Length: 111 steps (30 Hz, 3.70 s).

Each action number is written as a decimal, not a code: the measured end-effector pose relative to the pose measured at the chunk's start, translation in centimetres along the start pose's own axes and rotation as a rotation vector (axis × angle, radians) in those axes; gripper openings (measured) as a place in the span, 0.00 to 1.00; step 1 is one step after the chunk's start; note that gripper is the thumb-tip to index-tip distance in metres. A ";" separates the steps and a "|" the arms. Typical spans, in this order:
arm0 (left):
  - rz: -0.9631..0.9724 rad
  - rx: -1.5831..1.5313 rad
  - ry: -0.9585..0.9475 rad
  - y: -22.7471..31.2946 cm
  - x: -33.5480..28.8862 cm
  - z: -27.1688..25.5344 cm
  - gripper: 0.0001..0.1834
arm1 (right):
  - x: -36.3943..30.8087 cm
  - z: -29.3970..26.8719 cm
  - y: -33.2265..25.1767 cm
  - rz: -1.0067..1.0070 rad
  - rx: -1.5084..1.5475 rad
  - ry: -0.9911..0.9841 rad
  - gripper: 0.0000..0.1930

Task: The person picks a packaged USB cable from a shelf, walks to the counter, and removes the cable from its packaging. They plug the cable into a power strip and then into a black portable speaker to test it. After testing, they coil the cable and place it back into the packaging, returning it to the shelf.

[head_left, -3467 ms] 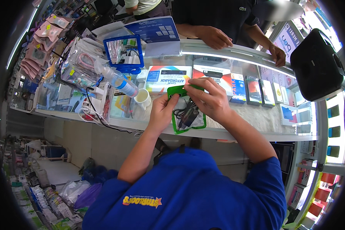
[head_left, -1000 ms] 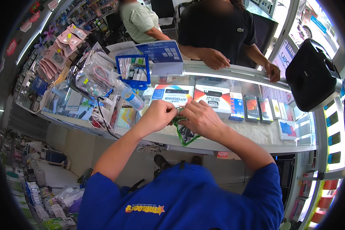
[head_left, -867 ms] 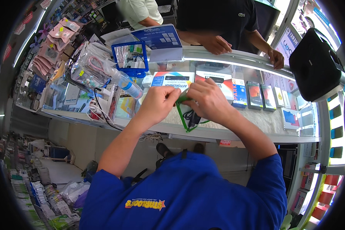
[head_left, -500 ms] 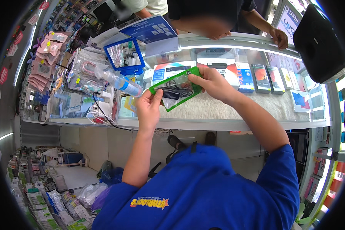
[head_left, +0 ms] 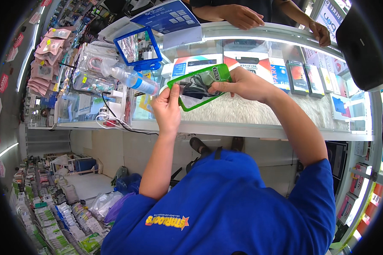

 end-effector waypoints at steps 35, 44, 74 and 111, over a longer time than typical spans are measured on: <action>0.733 0.424 0.040 6.9 -3.7 1.1 0.24 | -1.1 -7.2 -2.7 -0.240 0.563 0.529 0.15; -0.236 -0.407 -0.245 5.0 -4.5 7.7 0.22 | -1.0 -3.6 -2.4 -0.257 0.758 0.349 0.11; 0.216 -0.210 -0.156 1.3 -4.5 5.0 0.19 | -0.6 0.8 -1.0 -0.180 0.655 0.155 0.19; -0.052 -0.140 -0.362 2.4 -3.2 6.9 0.20 | -0.7 -0.7 -1.4 -0.299 0.559 0.224 0.19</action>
Point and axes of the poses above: each hand's wrist, its own x-axis towards the middle knuckle, its own z-axis out of the palm, y = z × x, the point moved 6 cm from there along x, towards the middle knuckle, and after that the axes turned 12 degrees about y, right-handed, at the moved point
